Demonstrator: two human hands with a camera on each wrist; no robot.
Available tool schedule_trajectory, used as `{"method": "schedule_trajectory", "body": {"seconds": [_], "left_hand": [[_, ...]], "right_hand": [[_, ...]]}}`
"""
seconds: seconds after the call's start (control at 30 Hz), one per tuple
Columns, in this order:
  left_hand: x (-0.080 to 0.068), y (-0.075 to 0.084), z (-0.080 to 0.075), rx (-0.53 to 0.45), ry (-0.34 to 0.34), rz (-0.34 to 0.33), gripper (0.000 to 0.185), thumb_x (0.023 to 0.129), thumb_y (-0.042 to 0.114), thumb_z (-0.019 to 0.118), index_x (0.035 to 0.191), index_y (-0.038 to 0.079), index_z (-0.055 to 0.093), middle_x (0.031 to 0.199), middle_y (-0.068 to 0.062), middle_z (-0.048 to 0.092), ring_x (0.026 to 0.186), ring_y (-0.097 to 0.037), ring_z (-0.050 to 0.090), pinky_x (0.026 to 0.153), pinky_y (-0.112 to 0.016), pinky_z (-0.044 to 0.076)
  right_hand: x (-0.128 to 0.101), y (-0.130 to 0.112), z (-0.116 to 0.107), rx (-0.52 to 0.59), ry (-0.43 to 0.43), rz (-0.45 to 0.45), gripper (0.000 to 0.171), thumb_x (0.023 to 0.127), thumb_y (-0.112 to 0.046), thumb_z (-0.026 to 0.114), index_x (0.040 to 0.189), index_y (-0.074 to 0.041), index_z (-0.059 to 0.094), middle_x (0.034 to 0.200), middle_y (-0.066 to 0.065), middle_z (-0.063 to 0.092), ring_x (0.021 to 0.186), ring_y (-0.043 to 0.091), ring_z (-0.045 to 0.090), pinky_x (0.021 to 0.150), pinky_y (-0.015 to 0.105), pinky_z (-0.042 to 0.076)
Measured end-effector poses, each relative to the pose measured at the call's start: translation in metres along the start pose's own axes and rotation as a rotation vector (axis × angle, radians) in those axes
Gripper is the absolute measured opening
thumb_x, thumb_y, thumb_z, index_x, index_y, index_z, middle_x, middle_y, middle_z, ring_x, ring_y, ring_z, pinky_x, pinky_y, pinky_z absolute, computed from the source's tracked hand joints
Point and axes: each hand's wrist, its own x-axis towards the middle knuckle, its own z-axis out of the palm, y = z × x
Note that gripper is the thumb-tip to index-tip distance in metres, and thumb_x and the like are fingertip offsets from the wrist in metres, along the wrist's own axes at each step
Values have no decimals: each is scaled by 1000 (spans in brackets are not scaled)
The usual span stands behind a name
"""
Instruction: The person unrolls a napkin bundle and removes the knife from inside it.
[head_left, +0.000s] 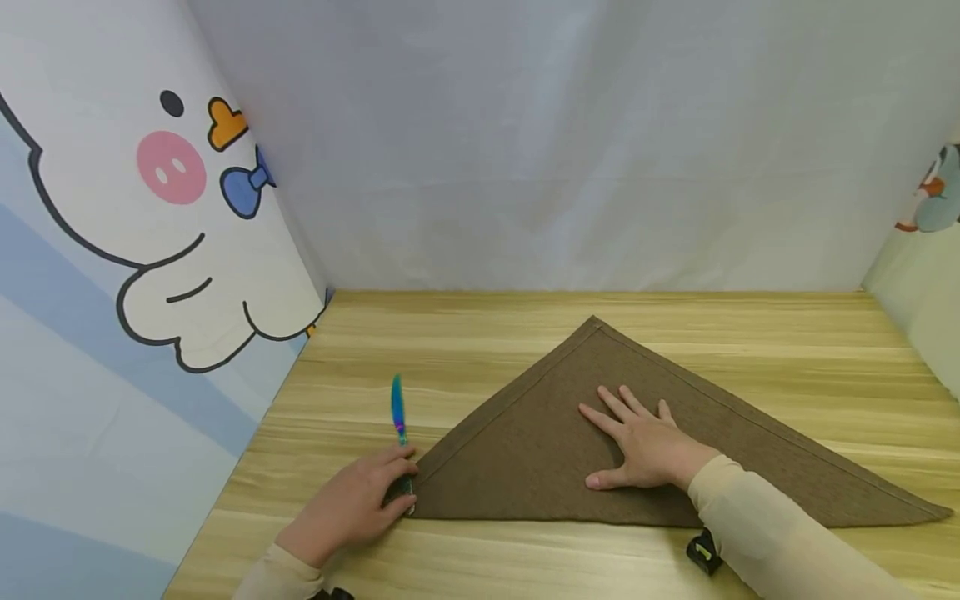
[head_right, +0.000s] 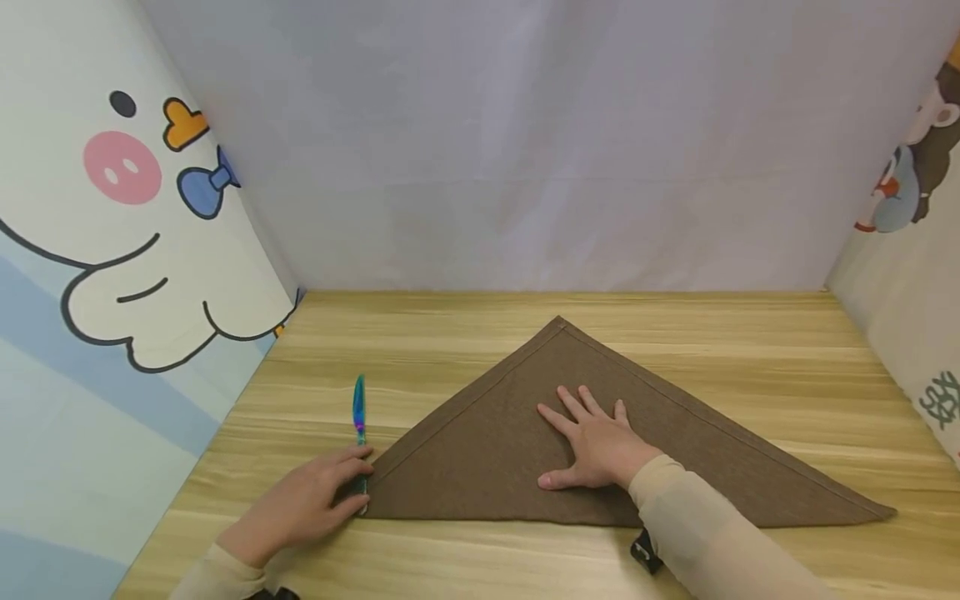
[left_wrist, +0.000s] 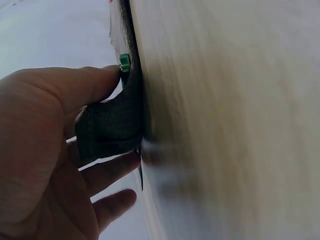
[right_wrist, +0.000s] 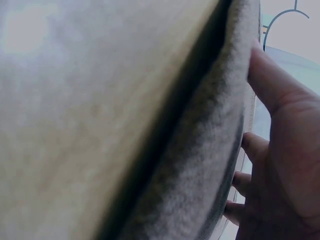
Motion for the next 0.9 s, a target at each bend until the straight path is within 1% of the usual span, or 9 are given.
{"method": "schedule_trajectory", "body": {"seconds": [0.13,0.27,0.33,0.43,0.53,0.77,0.9], "left_hand": [[-1,-1,-2,-23,-17,-9,35,89,28,70,116,7,67,137,-13,53,120,-31,55,97,-46,44],[-1,-4,-4,-39,-27,4,36,89,26,69,119,6,65,139,-14,51,121,-31,54,98,-46,44],[-2,-6,-4,-27,-21,3,39,90,27,69,123,6,64,141,-15,49,122,-31,53,98,-46,44],[-5,-10,-6,-1,6,-14,44,89,28,69,126,6,61,141,-17,48,122,-33,53,98,-47,43],[-7,-15,-8,31,26,-36,46,88,30,70,126,5,60,139,-19,50,121,-35,53,98,-48,43],[-11,-18,-11,56,-21,-63,47,88,29,71,126,5,60,137,-22,50,121,-39,51,97,-53,42],[-12,-18,-11,64,-13,-70,44,87,28,72,123,3,62,133,-23,52,119,-40,53,96,-53,43]], "right_hand": [[-1,0,-1,0,2,2,104,72,-78,57,154,-23,26,160,15,12,143,43,10,96,79,12],[-1,0,-2,0,-2,0,104,73,-78,58,154,-22,26,159,15,12,143,43,10,96,79,12],[0,-1,-3,-1,-6,-2,104,73,-78,57,154,-22,26,159,16,12,143,44,10,96,79,11],[0,-1,-5,-5,-5,-9,103,73,-77,58,154,-20,27,159,17,14,142,45,12,95,79,10],[1,-2,-8,-14,-11,-8,103,73,-77,58,154,-19,27,158,19,14,142,46,12,96,79,9],[4,-6,-11,-21,-27,-9,101,75,-76,56,153,-18,30,156,24,16,141,48,14,97,78,9],[2,-8,-12,-7,-34,-6,97,78,-73,58,152,-17,31,156,24,17,141,47,14,98,77,8]]}}
